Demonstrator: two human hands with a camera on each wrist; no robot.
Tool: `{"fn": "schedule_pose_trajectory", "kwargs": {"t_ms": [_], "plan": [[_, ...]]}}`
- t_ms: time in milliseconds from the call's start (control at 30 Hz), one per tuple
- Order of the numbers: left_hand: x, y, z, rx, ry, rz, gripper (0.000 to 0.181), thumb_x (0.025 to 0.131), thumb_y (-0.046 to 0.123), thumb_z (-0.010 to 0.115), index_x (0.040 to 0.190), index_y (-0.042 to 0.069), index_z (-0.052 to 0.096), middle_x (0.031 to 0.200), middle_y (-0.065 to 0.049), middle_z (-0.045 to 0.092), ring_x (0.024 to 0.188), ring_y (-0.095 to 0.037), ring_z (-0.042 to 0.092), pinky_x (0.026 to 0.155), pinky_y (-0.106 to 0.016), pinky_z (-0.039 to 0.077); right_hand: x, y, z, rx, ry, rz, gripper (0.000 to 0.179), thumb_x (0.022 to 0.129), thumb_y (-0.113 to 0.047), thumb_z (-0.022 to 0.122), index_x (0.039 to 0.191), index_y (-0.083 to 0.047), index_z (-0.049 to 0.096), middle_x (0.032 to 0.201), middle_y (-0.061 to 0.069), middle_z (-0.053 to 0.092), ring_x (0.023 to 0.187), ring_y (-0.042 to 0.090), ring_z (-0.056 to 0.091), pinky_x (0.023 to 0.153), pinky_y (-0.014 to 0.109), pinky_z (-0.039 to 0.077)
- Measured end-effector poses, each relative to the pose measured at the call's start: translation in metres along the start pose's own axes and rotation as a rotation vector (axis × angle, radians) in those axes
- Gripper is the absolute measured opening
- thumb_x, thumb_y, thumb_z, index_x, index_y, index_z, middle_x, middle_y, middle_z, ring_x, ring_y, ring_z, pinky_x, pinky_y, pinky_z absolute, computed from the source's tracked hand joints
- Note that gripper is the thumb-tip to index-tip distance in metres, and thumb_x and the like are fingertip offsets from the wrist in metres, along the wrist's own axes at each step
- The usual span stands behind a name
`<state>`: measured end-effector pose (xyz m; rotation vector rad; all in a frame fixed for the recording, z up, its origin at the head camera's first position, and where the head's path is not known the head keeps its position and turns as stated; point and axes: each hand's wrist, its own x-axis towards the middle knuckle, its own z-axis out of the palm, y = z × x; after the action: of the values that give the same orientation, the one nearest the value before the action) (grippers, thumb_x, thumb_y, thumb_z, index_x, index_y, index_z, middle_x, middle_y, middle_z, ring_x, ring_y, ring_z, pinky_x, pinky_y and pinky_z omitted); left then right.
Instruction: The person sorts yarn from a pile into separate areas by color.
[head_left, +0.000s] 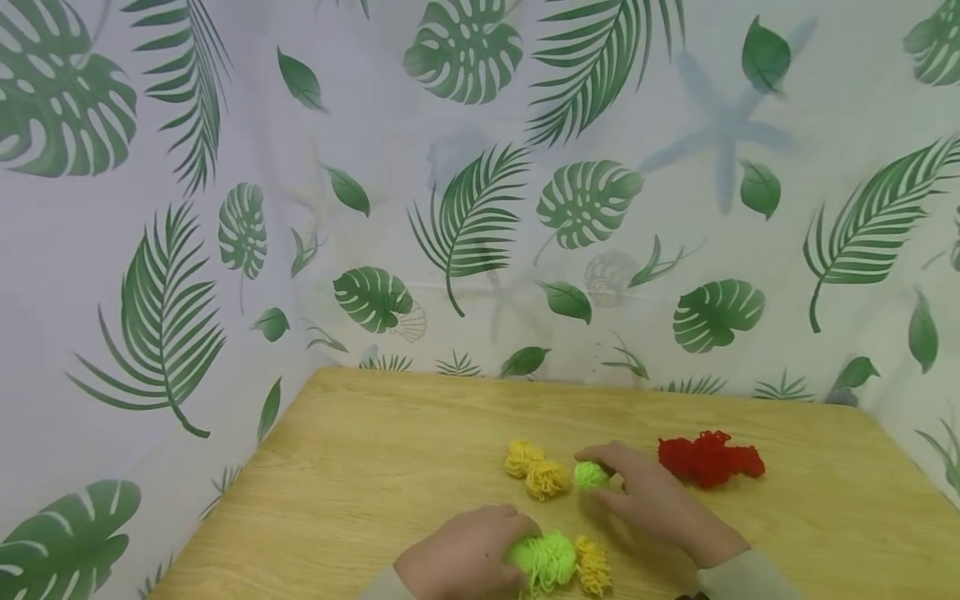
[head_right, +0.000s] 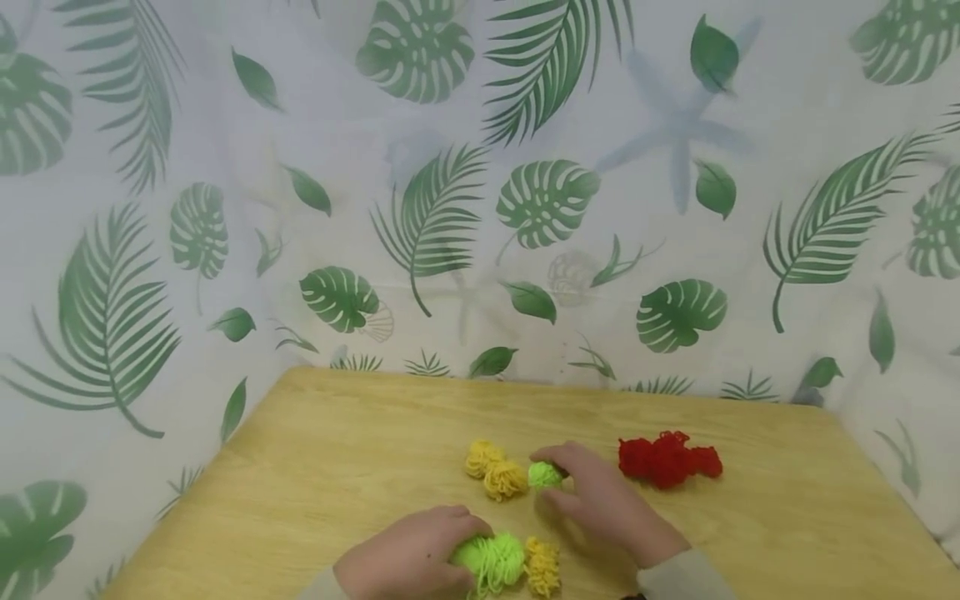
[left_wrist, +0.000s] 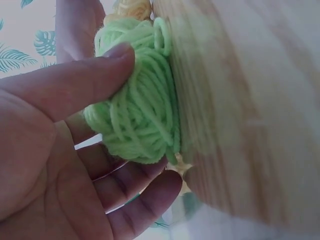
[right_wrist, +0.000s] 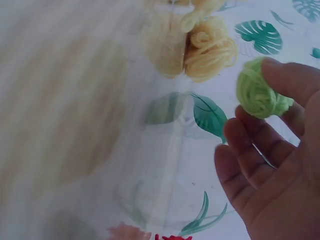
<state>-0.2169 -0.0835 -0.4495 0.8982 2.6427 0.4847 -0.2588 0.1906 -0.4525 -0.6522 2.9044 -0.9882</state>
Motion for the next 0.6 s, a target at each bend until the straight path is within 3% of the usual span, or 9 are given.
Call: {"fn": "schedule_pose_trajectory", "kwargs": {"t_ms": [333, 600], "plan": [[-0.001, -0.002, -0.001, -0.004, 0.009, 0.008, 0.046, 0.082, 0.028, 0.077, 0.127, 0.027, 0.067, 0.107, 0.017, 0.060, 0.095, 0.000, 0.055, 0.085, -0.029, 0.051, 0.042, 0.008, 0.001, 0.000, 0.054, 0.047, 0.043, 0.096, -0.017, 0.067, 0.138, -0.013, 0.060, 0.137, 0.009, 0.059, 0.122, 0.032, 0.055, 0.102, 0.058, 0.044], [0.001, -0.002, 0.001, -0.005, 0.005, 0.023, 0.047, 0.081, 0.027, 0.076, 0.127, 0.027, 0.067, 0.107, 0.018, 0.059, 0.094, 0.001, 0.054, 0.086, -0.028, 0.050, 0.060, 0.021, 0.002, -0.006, 0.058, 0.107, 0.046, 0.096, -0.017, 0.066, 0.140, -0.008, 0.057, 0.140, 0.017, 0.055, 0.126, 0.038, 0.052, 0.103, 0.059, 0.042]]}}
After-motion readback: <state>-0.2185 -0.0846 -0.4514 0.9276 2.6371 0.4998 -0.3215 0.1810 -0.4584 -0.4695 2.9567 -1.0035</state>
